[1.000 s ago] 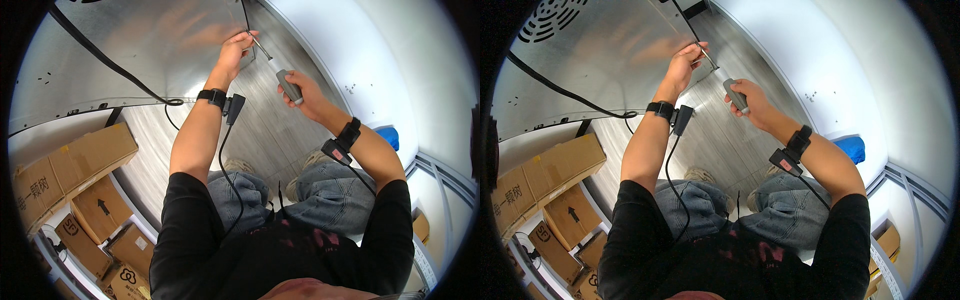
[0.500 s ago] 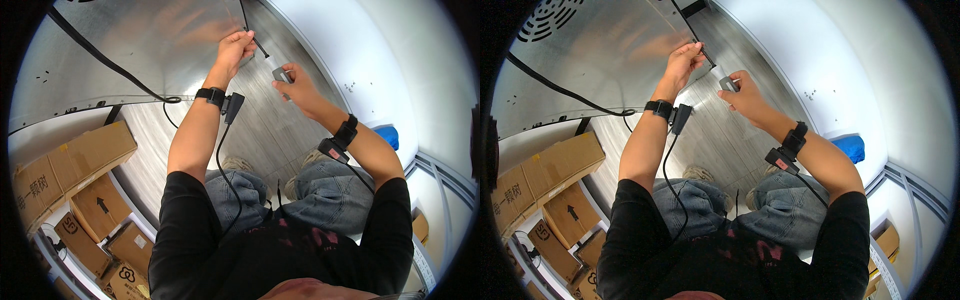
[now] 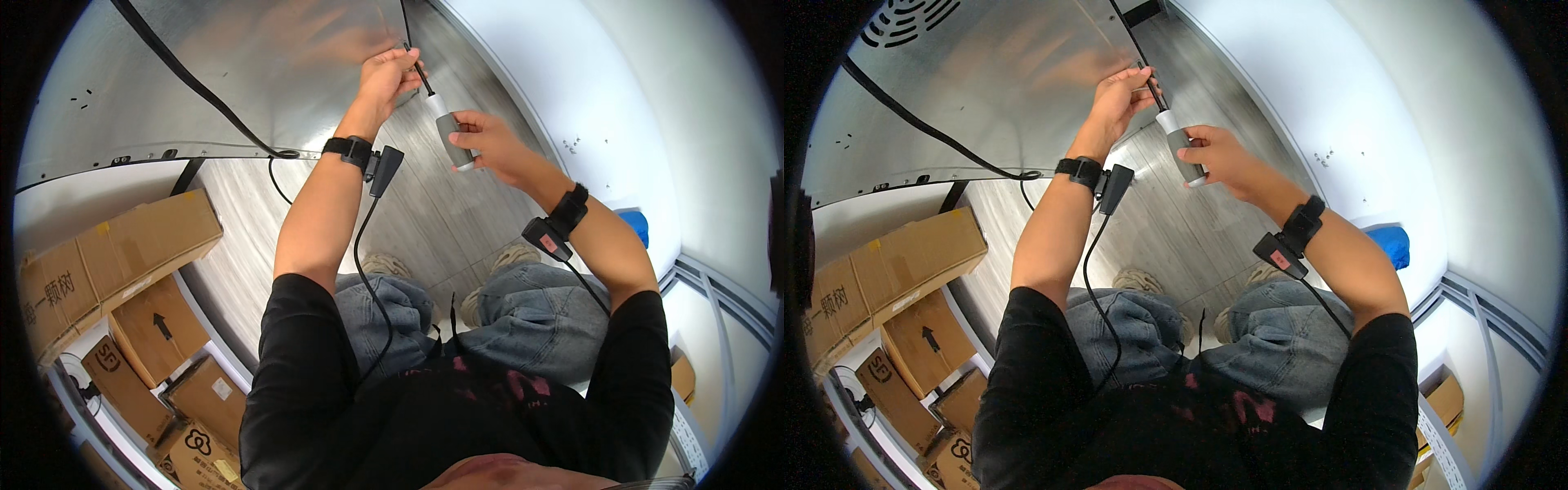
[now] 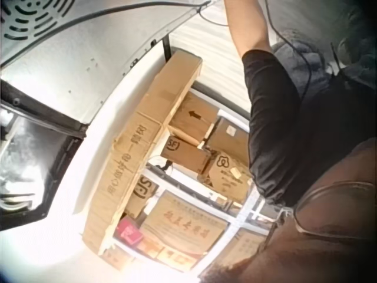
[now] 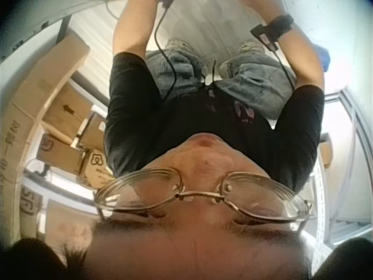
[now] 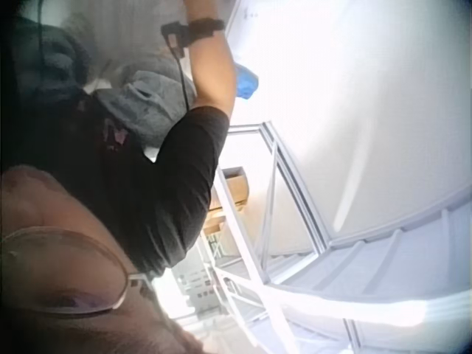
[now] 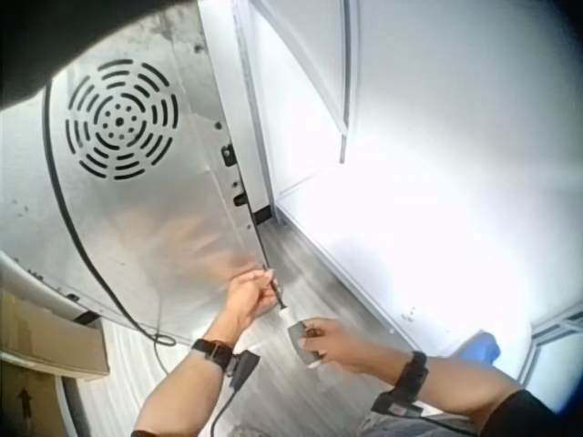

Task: The person uses a screwdriver to remove screws from the back panel of a wall-mounted electronic device. They then detach the panel and continue to unscrew fasteners from the device's internal frame.

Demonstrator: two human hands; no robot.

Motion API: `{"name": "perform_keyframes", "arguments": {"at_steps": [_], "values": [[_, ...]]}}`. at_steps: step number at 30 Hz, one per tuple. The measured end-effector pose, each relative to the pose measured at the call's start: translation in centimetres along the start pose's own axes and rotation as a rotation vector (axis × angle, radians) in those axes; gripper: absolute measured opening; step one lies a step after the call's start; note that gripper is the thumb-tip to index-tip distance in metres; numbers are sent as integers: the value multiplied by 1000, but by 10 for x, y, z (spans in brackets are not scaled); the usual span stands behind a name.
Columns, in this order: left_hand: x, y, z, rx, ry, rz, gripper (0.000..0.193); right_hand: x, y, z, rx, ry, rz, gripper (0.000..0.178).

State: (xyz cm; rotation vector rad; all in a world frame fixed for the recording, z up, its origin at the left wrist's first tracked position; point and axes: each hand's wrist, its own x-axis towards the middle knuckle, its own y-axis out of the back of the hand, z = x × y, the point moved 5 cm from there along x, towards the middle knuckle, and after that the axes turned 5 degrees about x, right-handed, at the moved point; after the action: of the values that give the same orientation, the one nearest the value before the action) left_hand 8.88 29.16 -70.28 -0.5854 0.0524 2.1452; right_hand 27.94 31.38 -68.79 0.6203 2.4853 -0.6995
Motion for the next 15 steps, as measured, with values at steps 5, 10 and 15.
{"name": "perform_keyframes", "arguments": {"at_steps": [5, 10, 15], "values": [[3, 1, -2, 82, -7, 59, 13, 7, 4, 2, -197, 68, -9, 45], [8, 3, -6, 25, -2, 57, 12, -1, 0, -4, -164, -14, 48, 49], [6, 0, -3, -25, -5, 28, 13, -4, 6, -5, 27, -125, -100, 50]]}}
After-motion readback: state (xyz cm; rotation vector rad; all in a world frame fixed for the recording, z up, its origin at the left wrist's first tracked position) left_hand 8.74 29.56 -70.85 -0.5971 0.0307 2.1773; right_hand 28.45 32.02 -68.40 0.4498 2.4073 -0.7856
